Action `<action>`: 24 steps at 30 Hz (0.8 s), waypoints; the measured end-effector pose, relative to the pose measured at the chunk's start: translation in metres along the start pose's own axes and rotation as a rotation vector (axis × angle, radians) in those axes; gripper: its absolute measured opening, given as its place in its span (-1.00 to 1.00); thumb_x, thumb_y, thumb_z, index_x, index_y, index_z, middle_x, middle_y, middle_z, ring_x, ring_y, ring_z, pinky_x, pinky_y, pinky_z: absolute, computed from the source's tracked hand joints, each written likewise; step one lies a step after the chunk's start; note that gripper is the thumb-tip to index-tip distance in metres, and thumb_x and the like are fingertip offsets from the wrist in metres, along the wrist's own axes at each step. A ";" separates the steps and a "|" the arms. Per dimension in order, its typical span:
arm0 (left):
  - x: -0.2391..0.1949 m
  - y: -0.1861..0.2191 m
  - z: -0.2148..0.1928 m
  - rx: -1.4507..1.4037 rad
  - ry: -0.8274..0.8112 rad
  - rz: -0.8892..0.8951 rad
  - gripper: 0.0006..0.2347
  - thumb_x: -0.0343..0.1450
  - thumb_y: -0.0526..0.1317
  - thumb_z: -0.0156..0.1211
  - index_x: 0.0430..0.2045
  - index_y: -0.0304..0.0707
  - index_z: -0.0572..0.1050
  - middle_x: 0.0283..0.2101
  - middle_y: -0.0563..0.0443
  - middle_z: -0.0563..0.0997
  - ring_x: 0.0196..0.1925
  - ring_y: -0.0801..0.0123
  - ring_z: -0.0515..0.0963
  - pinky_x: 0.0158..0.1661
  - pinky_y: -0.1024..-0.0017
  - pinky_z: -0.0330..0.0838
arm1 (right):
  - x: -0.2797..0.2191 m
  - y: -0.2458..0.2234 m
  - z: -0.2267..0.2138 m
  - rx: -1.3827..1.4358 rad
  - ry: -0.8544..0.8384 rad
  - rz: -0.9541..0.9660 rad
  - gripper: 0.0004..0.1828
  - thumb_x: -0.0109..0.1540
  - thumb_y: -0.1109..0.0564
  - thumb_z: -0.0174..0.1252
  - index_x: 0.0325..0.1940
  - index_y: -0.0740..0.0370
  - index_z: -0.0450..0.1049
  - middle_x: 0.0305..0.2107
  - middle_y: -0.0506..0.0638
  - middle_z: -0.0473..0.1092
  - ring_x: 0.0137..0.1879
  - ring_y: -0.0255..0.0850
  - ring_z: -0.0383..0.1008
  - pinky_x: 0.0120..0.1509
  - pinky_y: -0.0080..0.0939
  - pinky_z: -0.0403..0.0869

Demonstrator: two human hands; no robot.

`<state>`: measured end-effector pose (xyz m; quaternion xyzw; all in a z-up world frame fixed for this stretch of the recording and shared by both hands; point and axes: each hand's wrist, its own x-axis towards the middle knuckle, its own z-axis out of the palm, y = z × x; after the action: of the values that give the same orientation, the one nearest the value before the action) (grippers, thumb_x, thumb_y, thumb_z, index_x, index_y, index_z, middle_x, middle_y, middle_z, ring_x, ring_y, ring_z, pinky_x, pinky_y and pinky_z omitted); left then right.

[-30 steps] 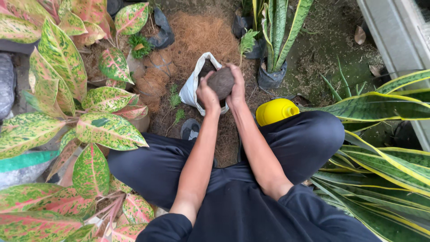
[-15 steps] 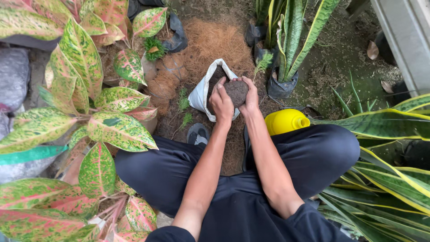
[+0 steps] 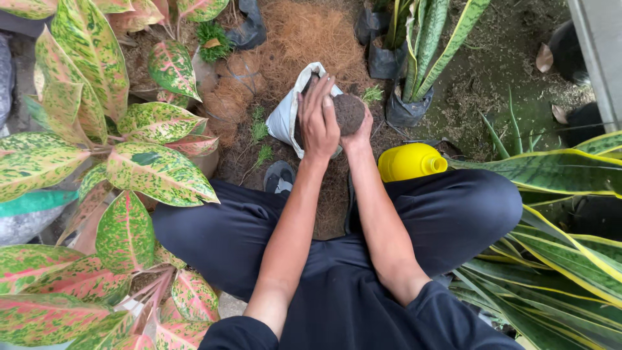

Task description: The person sits on the ground and wraps a plant's root ball with soil and coconut coir. They first press soil around the root ball, then cover it with loose coconut coir, shaping it into a compact bundle.

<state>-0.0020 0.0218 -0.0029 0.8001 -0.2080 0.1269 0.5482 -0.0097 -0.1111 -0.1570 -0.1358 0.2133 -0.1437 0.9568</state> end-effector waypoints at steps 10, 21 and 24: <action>-0.021 -0.008 0.027 0.059 0.158 0.044 -0.66 0.62 -0.20 -0.23 -0.02 -0.42 0.55 0.05 -0.29 0.64 0.17 -0.10 0.62 0.25 0.08 0.47 | 0.010 0.003 -0.029 -0.179 0.011 -0.074 -0.71 0.38 0.10 -0.07 -0.14 0.30 0.52 -0.30 0.09 0.54 -0.23 -0.11 0.59 -0.09 -0.15 0.61; 0.002 -0.019 0.009 -0.470 0.014 -0.213 -0.48 0.67 -0.05 -0.44 0.12 -0.51 0.50 0.18 -0.29 0.58 0.30 0.04 0.54 0.33 0.22 0.33 | -0.019 -0.007 0.033 0.039 0.058 0.043 -0.79 0.29 0.07 0.01 -0.24 0.23 0.49 -0.31 0.06 0.53 -0.16 -0.06 0.58 0.02 -0.04 0.57; 0.002 -0.024 0.012 -0.463 0.010 -0.362 -0.47 0.66 -0.04 -0.43 0.04 -0.51 0.55 0.07 -0.27 0.66 0.18 0.06 0.63 0.25 0.24 0.42 | -0.021 -0.001 0.035 0.010 0.033 0.084 -0.79 0.30 0.06 0.02 -0.23 0.21 0.49 -0.31 0.08 0.53 -0.17 -0.07 0.57 0.01 -0.06 0.57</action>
<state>0.0106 0.0173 -0.0265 0.6770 -0.0826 -0.0199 0.7311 -0.0131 -0.0985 -0.1185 -0.1195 0.2341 -0.1065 0.9589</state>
